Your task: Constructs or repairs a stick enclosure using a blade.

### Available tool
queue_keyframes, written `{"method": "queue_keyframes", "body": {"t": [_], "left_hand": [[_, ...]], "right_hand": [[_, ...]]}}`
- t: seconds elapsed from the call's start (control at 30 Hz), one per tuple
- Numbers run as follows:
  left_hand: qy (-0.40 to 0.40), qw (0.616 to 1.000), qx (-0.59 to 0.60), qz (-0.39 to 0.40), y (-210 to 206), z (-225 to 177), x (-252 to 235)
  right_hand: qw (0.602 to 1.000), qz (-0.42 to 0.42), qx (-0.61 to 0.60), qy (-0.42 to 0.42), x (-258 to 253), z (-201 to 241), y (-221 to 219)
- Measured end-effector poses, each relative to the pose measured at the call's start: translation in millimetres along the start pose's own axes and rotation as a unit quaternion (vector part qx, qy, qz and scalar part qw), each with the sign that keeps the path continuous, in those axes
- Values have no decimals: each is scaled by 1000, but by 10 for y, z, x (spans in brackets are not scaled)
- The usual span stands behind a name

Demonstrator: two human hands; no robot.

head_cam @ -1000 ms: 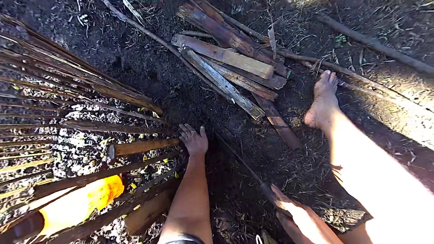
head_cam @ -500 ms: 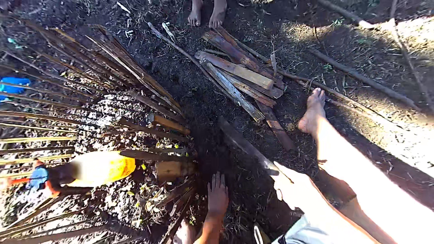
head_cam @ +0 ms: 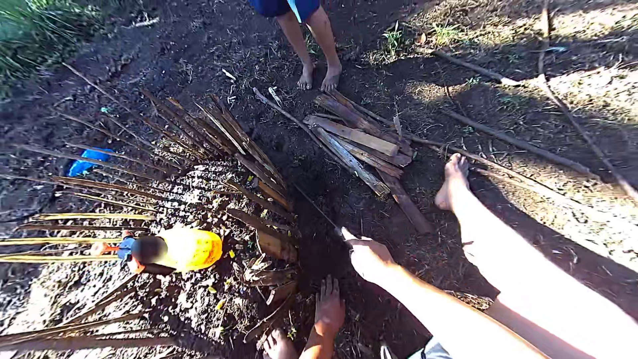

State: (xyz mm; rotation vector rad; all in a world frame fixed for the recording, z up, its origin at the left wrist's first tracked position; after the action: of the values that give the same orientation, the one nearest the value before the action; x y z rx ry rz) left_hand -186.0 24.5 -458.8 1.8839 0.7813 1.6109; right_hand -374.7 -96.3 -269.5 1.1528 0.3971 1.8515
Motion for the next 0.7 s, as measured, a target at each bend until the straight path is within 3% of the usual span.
{"method": "queue_keyframes", "body": {"t": [0.2,0.33,0.47,0.53,0.6,0.7], "left_hand": [[28,999,-4,-35,-82,67,58],[4,1000,0,-20,-176,139,42],[-16,999,22,30,9,170,-1],[-27,998,25,56,80,204,-8],[-30,997,29,65,132,207,-57],[-36,996,35,73,94,235,-33]], "right_hand": [[967,-73,-245,5,244,-614,243],[942,-79,-325,-37,368,-874,571],[911,-41,-407,-50,-302,-825,758],[928,-30,-367,-55,-942,-664,710],[968,-40,-242,-45,-1287,-360,635],[999,-19,-34,-3,-1036,35,325]]}}
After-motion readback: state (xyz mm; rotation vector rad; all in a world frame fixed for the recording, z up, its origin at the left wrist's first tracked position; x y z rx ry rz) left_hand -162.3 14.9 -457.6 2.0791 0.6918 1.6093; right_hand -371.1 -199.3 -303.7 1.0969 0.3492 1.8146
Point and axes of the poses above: each hand's wrist, its own x-axis away from the middle knuckle, its own y-axis out of the back of the hand, z = x × y, the point moved 2 cm from there along -x, towards the middle knuckle, and after that the axes turned 2 degrees about -x, right-handed, at the moved point
